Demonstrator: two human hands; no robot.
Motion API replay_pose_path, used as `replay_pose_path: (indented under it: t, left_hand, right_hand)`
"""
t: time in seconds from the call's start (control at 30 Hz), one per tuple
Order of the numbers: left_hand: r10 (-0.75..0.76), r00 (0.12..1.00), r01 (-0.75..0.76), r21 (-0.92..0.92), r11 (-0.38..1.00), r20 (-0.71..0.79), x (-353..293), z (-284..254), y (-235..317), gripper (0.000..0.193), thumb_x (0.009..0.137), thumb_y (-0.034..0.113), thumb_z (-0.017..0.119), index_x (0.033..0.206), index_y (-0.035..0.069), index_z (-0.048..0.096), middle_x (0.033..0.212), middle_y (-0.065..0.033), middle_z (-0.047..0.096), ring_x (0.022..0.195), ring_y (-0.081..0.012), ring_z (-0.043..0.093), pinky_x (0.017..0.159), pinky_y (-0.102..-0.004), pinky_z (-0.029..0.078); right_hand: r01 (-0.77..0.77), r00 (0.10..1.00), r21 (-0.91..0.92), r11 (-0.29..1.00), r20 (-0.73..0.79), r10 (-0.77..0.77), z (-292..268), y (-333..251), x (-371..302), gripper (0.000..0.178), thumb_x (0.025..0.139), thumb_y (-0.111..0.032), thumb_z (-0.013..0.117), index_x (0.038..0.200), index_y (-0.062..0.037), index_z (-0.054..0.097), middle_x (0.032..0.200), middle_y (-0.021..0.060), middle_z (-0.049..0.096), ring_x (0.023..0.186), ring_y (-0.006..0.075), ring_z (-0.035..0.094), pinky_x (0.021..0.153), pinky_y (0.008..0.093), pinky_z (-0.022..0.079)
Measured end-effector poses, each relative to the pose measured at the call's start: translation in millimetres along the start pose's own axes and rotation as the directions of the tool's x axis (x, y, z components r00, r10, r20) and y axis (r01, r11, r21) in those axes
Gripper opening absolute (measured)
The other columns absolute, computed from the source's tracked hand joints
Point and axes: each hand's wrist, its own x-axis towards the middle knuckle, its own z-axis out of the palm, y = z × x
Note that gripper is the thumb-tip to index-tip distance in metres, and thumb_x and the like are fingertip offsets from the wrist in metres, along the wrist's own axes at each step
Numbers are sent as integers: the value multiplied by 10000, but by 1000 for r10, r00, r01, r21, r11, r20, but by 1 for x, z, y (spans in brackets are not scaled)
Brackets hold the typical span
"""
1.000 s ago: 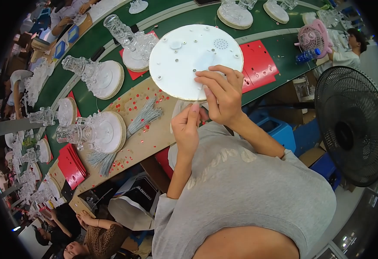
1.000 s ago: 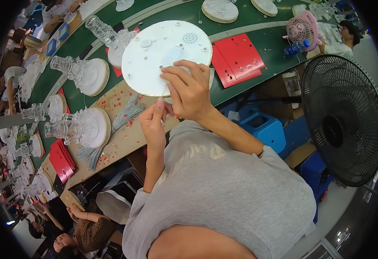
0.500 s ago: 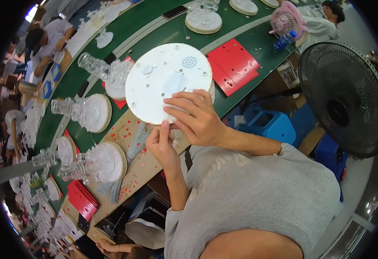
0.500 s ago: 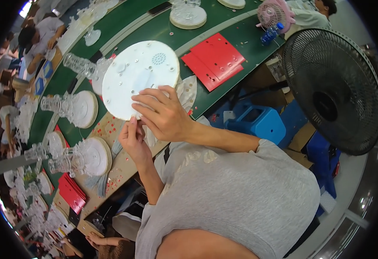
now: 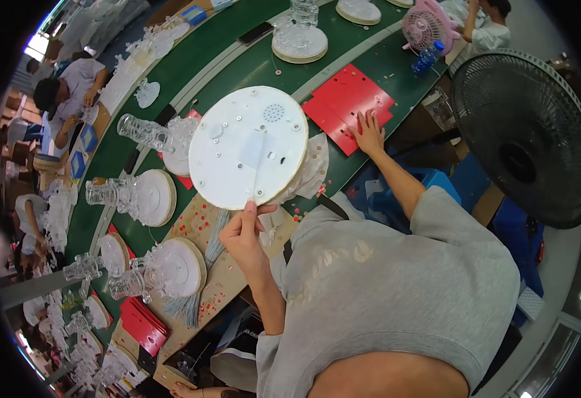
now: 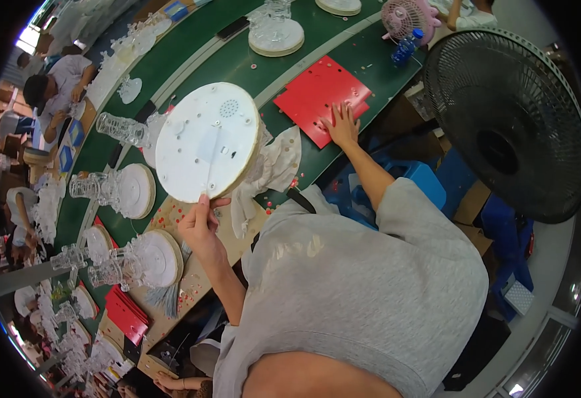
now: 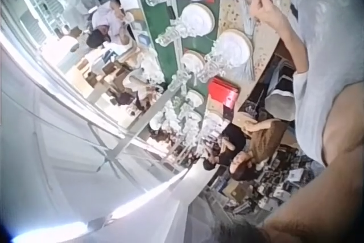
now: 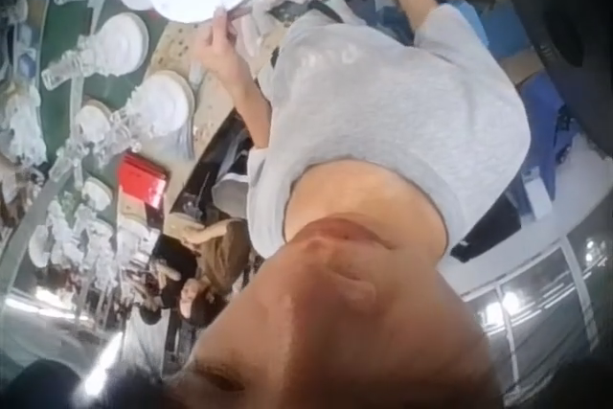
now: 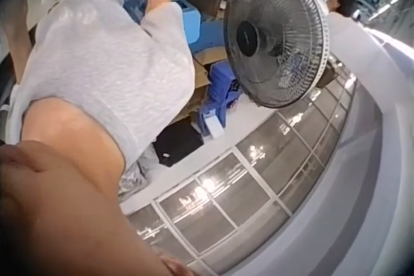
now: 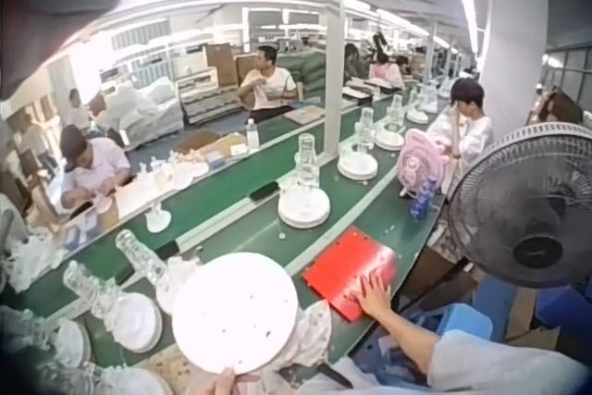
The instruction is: Assembling electrical components and wiring onto a mounting board for a lighting fixture.
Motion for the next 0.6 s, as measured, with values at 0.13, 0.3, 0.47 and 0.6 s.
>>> replay_pose_path:
  t: [0.13, 0.3, 0.47, 0.6]
  left_hand:
    - [-3, 999, 3, 3, 1000, -31, 6, 6, 0, 471, 985, 170, 650, 556, 34, 509, 696, -106, 734, 514, -22, 313, 495, -238, 217]
    - [-28, 998, 26, -27, 999, -49, 11, 12, -4, 467, 980, 165, 645, 555, 33, 507, 692, -103, 730, 518, -27, 319, 508, -238, 230]
    - [-6, 1000, 5, -61, 998, -29, 9, 9, -12, 467, 975, 154, 645, 551, 35, 489, 688, -119, 727, 553, -54, 497, 534, -240, 276]
    - [15, 1000, -15, -53, 998, -17, 4, 6, -12, 463, 968, 136, 647, 548, 32, 480, 684, -128, 725, 589, -69, 566, 537, -234, 285]
  right_hand:
    - [221, 932, -257, 941, -229, -282, 17, 7, 9, 636, 992, -520, 544, 1475, -108, 504, 1465, 184, 517, 1319, 352, 513, 1036, 515, 449]
    - [447, 733, -417, 791, -335, -591, 4, 36, 41, 356, 1011, -314, 552, 1198, -24, 637, 867, 135, 702, 683, 314, 699, 619, 444, 548]
    - [191, 616, -406, 894, -660, -431, -135, 25, 79, 84, 831, -120, 613, 910, -137, 632, 762, 134, 666, 746, 324, 685, 610, 478, 539]
    - [253, 395, -45, 967, -907, -146, -268, -21, 43, 190, 1013, -180, 559, 902, -91, 684, 748, 113, 683, 578, 277, 614, 529, 411, 486]
